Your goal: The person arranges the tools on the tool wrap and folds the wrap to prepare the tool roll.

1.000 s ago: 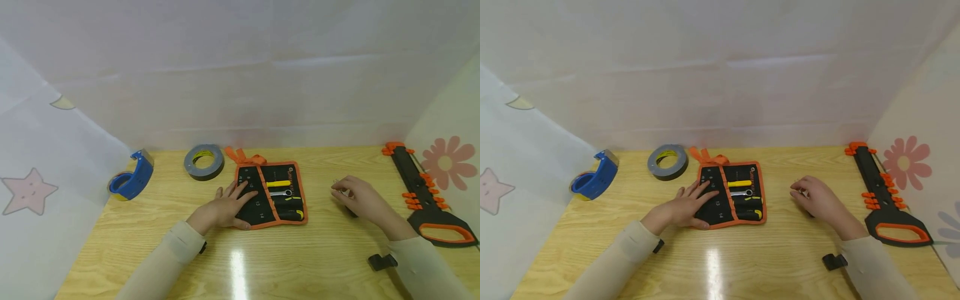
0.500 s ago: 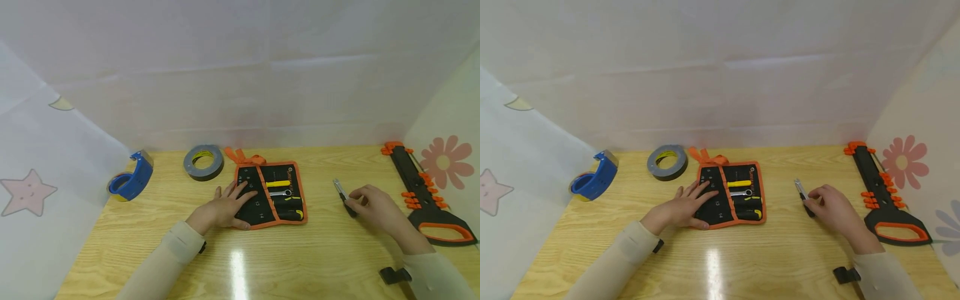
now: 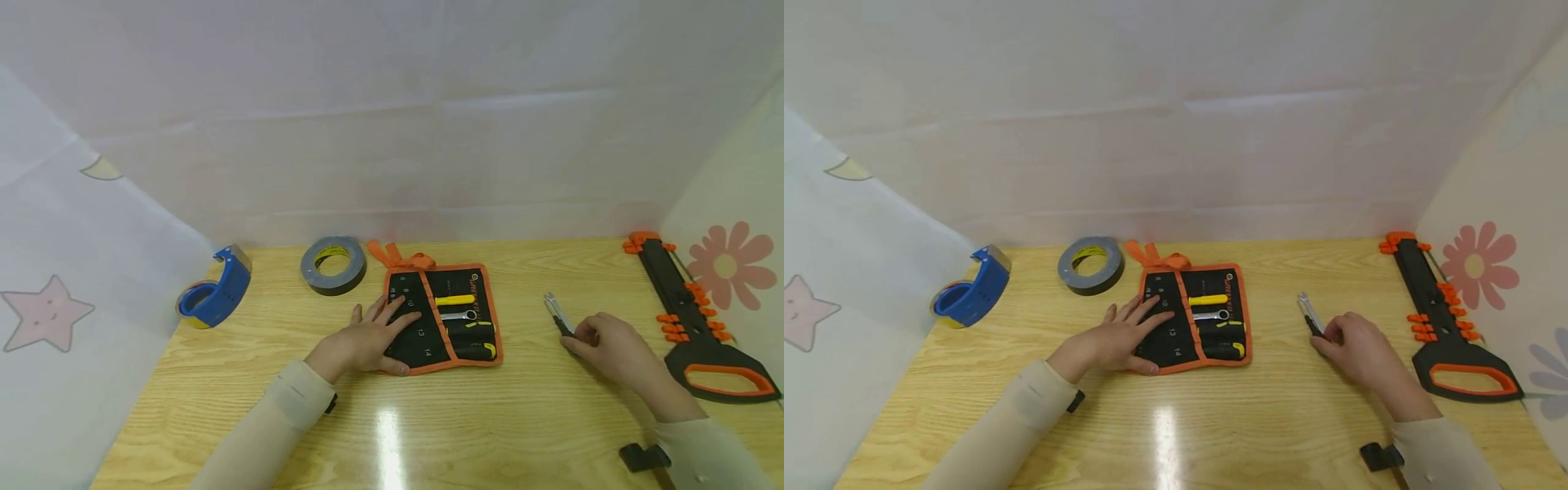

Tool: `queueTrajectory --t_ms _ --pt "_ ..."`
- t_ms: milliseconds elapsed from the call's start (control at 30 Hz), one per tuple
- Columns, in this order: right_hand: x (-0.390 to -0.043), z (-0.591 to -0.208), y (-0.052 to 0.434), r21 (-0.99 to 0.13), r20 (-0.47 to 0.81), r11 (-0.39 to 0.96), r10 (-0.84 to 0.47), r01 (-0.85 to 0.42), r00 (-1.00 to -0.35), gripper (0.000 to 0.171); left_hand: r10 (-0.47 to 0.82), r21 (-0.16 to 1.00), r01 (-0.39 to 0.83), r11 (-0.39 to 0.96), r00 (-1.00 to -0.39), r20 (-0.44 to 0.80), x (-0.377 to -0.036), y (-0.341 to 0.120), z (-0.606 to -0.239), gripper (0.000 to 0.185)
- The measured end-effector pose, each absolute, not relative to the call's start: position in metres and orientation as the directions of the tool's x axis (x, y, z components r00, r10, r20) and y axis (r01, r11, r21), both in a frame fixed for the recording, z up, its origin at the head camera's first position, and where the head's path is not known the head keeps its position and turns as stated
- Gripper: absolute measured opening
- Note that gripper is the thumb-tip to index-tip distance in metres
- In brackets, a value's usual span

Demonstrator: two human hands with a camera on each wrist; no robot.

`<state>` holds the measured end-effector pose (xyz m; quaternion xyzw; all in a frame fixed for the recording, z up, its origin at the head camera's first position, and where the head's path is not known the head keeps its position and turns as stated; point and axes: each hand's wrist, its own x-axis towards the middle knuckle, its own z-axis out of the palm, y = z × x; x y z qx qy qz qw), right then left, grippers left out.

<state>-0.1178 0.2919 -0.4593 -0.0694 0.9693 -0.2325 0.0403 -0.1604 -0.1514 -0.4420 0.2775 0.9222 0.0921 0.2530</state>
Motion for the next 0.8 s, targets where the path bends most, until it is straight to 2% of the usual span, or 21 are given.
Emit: queueTrajectory --t_ms 667,800 --pt "-0.119 -0.452 0.286 -0.487 -0.058 0.872 -0.098 -0.058 -0.993 0.033 0.538 0.286 0.455 0.843 -0.724 -0.432 -0.159 -0.149 -0.439 0.105" --pt "-0.121 -0.450 0.282 -0.495 -0.042 0.866 -0.106 -0.071 -0.994 0.030 0.538 0.285 0.457 0.843 -0.727 -0.427 -0.158 -0.149 -0.438 0.104"
